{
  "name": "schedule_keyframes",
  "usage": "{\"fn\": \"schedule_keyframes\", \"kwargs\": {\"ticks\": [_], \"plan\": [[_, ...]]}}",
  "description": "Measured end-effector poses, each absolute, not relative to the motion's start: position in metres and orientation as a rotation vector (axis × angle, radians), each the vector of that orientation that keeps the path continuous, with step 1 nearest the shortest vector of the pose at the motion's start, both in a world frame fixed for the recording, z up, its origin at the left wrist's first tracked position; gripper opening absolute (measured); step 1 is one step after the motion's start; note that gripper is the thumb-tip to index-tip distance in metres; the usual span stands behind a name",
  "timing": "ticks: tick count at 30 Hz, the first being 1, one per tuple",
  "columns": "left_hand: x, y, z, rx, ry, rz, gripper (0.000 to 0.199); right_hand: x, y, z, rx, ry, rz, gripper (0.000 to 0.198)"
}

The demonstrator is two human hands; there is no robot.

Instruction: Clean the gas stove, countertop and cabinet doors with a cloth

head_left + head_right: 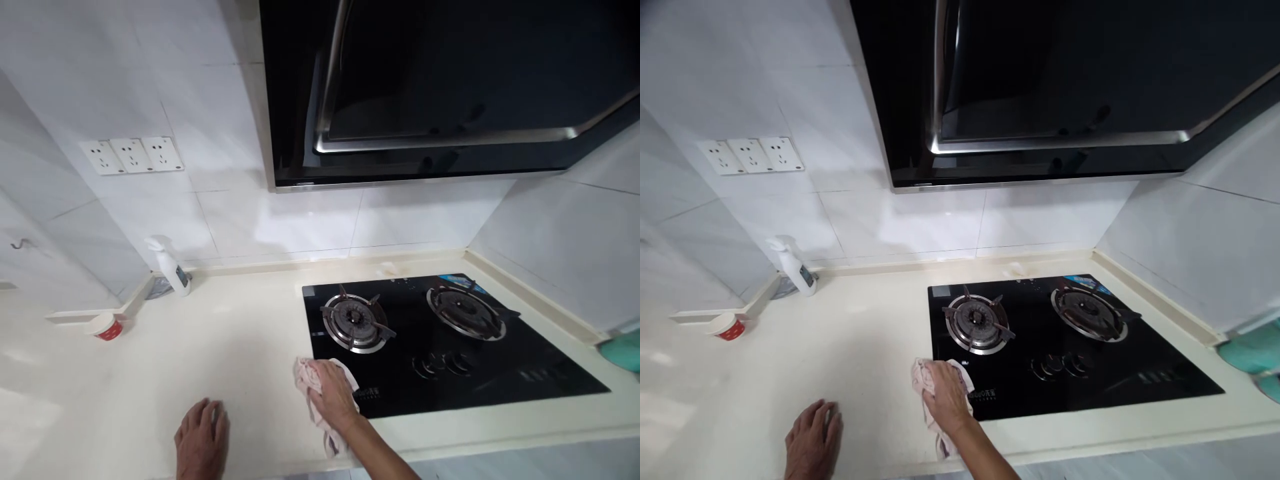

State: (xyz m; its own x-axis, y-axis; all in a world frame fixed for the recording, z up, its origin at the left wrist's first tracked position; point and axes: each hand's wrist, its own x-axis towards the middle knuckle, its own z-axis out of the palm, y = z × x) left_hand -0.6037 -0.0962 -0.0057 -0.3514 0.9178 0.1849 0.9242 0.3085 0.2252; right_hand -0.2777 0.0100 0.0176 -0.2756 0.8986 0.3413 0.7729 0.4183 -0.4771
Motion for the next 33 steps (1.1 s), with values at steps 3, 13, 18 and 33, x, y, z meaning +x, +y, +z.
{"fn": "schedule_keyframes", "kwargs": {"ticks": [3,13,18,33], "plan": [[-0.604,-0.098,-0.006,-1.775,-2.519,-0.469,0.036,-0.289,0.057,0.036,-1.434,-2.094,0.284,0.052],[-0.605,-0.099,-0.004,-1.790,-2.500,-0.450,0.034,-0.302,0.072,0.026,-1.717,-2.096,0.222,0.056],[-0.604,-0.098,0.000,-1.801,-2.510,-0.431,0.037,-0.267,-0.033,0.010,-1.571,-2.110,0.321,0.043],[-0.599,-0.095,0.009,-1.798,-2.573,-0.426,0.042,-0.123,-0.014,0.061,-1.723,-1.099,0.773,0.052]]}}
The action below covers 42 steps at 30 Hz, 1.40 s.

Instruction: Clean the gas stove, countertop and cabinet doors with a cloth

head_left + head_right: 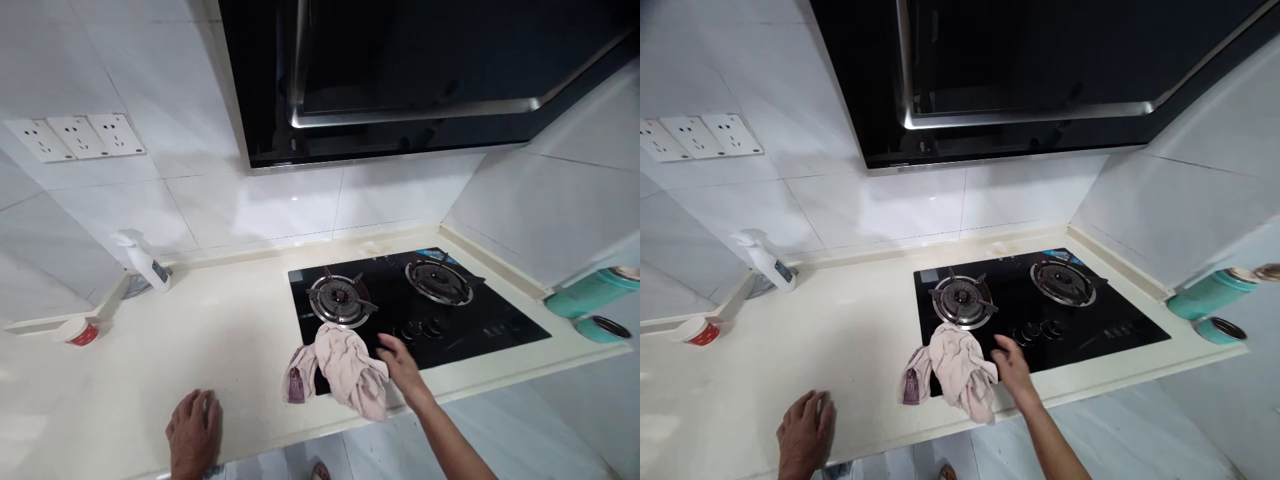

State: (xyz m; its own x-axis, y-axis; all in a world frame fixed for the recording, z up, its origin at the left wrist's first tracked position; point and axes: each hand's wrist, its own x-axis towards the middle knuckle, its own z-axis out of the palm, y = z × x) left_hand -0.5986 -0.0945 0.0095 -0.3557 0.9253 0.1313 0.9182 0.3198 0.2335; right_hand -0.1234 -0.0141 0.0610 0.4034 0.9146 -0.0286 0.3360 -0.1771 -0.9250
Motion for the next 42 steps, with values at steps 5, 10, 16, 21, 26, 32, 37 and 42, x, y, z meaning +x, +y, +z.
{"fn": "schedule_keyframes", "kwargs": {"ticks": [5,10,16,21,26,32,37,42], "plan": [[-0.600,-0.095,0.006,1.786,2.533,0.423,0.042,-0.107,-0.026,0.044,-1.872,-1.113,0.533,0.064],[-0.600,-0.094,0.005,1.767,2.548,0.396,0.038,-0.211,-0.019,0.031,-2.027,-1.736,0.453,0.076],[-0.596,-0.093,0.011,1.766,2.547,0.382,0.038,-0.285,0.016,0.041,-2.145,-1.959,0.366,0.083],[-0.598,-0.092,0.013,1.755,2.545,0.380,0.038,-0.345,-0.035,0.021,-1.641,-2.307,0.515,0.061],[-0.604,-0.090,0.008,1.786,2.546,0.347,0.040,-0.344,-0.079,0.000,-1.161,-2.432,0.581,0.040],[-0.606,-0.088,0.003,1.752,2.551,0.343,0.044,-0.243,-0.096,0.013,-1.339,-2.190,0.696,0.029],[-0.603,-0.088,0.004,1.739,2.562,0.362,0.043,-0.152,-0.068,0.028,-1.689,-1.888,0.444,0.052],[-0.604,-0.087,0.003,1.768,2.565,0.342,0.044,-0.116,0.013,0.034,-2.136,-1.618,0.257,0.064]]}}
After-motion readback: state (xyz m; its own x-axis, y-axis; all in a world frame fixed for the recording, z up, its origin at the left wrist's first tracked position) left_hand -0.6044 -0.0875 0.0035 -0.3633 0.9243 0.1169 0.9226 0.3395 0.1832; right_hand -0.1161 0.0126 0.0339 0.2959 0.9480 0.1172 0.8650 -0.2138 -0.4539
